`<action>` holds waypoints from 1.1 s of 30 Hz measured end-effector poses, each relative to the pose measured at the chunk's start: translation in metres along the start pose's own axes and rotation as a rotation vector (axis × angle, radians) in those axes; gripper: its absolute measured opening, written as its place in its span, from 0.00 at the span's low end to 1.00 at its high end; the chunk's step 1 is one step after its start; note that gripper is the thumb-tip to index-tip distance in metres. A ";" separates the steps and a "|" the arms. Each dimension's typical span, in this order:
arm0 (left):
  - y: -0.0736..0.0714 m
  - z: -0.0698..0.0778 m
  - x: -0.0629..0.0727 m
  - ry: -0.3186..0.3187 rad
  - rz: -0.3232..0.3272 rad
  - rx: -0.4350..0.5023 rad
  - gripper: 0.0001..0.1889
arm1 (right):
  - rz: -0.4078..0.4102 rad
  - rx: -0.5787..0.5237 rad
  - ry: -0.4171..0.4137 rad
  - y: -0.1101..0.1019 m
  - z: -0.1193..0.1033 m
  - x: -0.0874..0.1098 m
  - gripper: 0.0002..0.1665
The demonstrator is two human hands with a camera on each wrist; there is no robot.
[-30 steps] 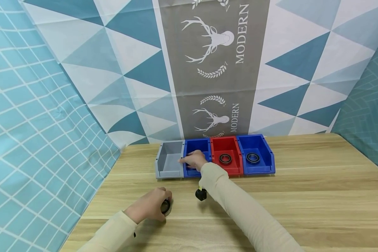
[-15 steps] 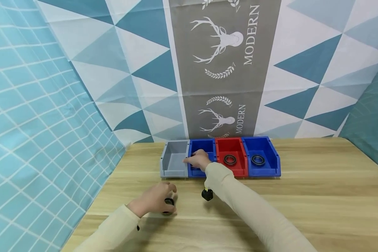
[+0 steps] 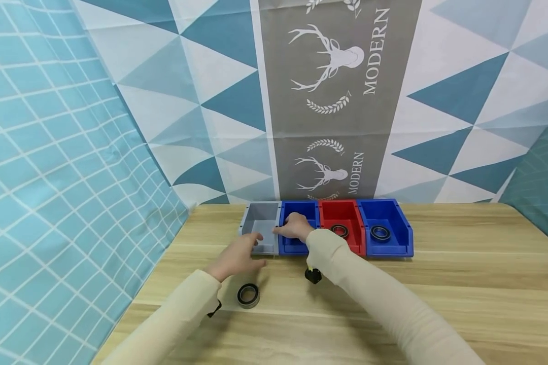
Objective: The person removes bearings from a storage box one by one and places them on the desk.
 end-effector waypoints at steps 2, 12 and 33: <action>-0.001 -0.001 -0.007 -0.033 0.032 0.007 0.27 | -0.002 0.053 -0.034 -0.005 -0.002 0.001 0.38; -0.001 -0.002 -0.038 -0.180 0.063 0.100 0.25 | -0.024 0.145 -0.157 -0.018 -0.006 0.001 0.24; 0.001 0.010 -0.089 -0.310 0.039 0.125 0.15 | 0.010 0.327 -0.210 -0.026 -0.002 -0.003 0.29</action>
Point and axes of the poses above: each hand's wrist, its own x-axis away from the middle knuckle, its own y-axis out of the palm, z = x × y, the point moved 5 cm from there along -x, towards the middle knuckle, and after that the axes turned 1 degree about z, right-handed, at the moved point
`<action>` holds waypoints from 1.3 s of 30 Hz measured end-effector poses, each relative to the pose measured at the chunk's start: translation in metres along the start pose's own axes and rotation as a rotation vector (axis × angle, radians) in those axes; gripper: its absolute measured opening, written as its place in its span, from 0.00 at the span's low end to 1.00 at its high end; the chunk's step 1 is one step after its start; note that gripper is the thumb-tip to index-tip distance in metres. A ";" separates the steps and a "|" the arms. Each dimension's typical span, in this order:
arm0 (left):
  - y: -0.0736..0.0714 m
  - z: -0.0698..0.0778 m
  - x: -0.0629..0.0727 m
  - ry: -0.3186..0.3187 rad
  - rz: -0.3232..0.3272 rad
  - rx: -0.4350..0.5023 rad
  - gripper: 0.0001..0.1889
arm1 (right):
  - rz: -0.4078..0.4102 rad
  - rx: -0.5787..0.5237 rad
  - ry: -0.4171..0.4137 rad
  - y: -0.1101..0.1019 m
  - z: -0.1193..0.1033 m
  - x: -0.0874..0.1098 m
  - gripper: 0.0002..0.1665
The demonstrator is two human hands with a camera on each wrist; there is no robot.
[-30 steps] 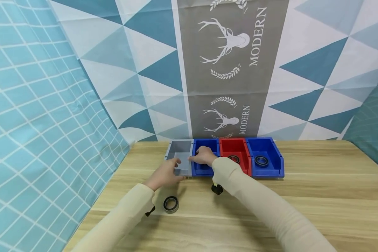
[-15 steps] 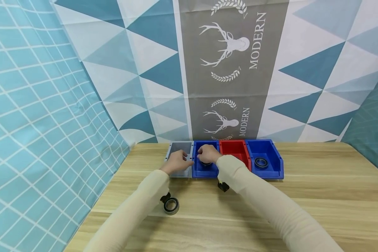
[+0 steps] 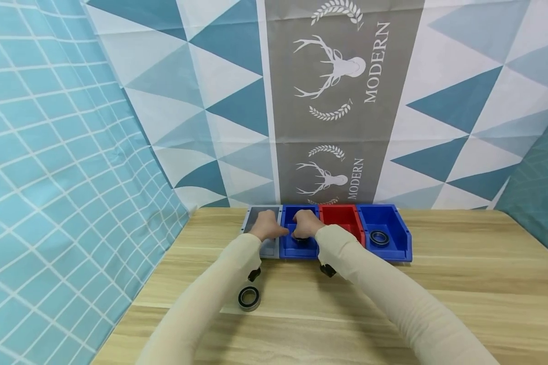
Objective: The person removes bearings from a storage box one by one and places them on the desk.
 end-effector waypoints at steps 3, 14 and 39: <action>0.000 0.001 -0.002 -0.028 0.012 0.012 0.16 | 0.000 0.032 -0.007 0.001 0.001 0.000 0.29; -0.004 0.004 -0.014 -0.134 -0.009 0.031 0.15 | -0.025 0.102 -0.023 -0.002 0.002 -0.005 0.34; -0.003 0.000 -0.015 -0.199 -0.069 0.042 0.22 | -0.171 0.160 0.030 0.016 0.012 -0.026 0.40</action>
Point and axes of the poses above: each hand's wrist, its own x-axis away from the middle knuckle, its own y-axis out of the palm, z = x × y, the point moved 5 cm from there along -x, towards the middle knuckle, and after that the axes turned 1 degree about z, right-handed, at the moved point
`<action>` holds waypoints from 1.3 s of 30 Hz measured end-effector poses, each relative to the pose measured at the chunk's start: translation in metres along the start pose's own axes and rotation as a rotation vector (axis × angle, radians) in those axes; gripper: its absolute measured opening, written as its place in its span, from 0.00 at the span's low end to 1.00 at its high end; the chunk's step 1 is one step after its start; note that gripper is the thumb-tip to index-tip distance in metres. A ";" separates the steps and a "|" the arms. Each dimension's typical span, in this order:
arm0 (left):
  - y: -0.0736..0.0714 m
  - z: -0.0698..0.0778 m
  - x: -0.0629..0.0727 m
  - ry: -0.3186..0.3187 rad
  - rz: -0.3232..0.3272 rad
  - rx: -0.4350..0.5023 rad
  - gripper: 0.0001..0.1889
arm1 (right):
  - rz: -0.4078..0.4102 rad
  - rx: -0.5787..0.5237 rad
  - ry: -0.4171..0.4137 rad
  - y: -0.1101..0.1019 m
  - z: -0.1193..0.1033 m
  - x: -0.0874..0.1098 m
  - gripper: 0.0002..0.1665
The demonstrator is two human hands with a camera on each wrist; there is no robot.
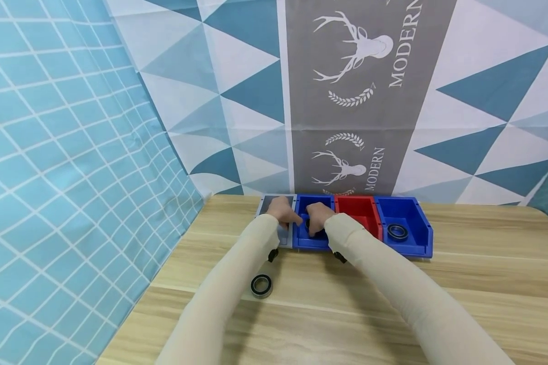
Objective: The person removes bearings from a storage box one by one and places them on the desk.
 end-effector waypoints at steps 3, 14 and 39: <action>0.000 0.000 -0.001 0.004 -0.004 0.006 0.23 | -0.004 0.034 -0.009 0.000 0.000 -0.003 0.38; -0.004 -0.001 -0.001 -0.010 -0.013 -0.010 0.23 | -0.026 0.108 -0.035 0.001 -0.004 -0.010 0.43; 0.000 -0.002 -0.009 -0.017 -0.030 0.001 0.23 | -0.003 -0.006 0.092 0.006 -0.002 -0.014 0.34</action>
Point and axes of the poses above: each hand's wrist, its own x-axis away from the middle knuckle, its own y-axis out of the palm, z = x × y, the point moved 5 cm from there along -x, towards the middle knuckle, and after that the axes turned 1 degree about z, right-handed, at the moved point
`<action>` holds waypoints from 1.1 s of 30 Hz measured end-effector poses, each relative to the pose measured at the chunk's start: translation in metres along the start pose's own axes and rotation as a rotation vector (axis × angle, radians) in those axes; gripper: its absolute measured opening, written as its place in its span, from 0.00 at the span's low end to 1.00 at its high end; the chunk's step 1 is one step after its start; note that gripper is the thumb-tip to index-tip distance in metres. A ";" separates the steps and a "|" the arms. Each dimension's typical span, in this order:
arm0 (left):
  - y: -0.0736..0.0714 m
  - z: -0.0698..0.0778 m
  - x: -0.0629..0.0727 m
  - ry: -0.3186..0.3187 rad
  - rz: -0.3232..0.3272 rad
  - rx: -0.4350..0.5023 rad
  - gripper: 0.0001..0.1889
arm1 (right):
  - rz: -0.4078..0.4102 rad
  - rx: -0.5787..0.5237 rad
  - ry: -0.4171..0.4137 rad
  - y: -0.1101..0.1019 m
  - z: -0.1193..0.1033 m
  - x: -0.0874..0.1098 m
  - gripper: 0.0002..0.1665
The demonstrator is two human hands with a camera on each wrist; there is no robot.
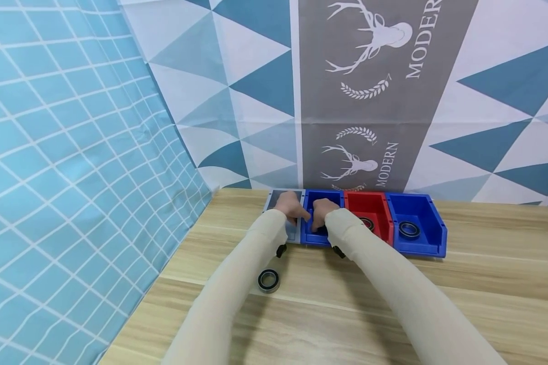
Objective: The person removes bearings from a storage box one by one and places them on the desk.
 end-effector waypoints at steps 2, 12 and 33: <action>0.001 0.001 0.000 0.003 -0.003 -0.002 0.23 | -0.004 -0.001 -0.004 0.002 0.001 0.000 0.34; 0.007 0.001 0.004 -0.007 -0.003 -0.016 0.22 | -0.019 -0.005 0.014 0.011 0.008 -0.001 0.31; -0.002 0.002 0.004 0.017 -0.004 -0.015 0.26 | -0.003 -0.009 0.002 0.006 0.007 -0.011 0.28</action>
Point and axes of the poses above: each hand's wrist, its own x-axis away from the middle knuckle, its own y-axis out of the palm, z = x × y, the point moved 5 cm from there along -x, towards the middle knuckle, and after that the axes turned 1 degree about z, right-handed, at the moved point
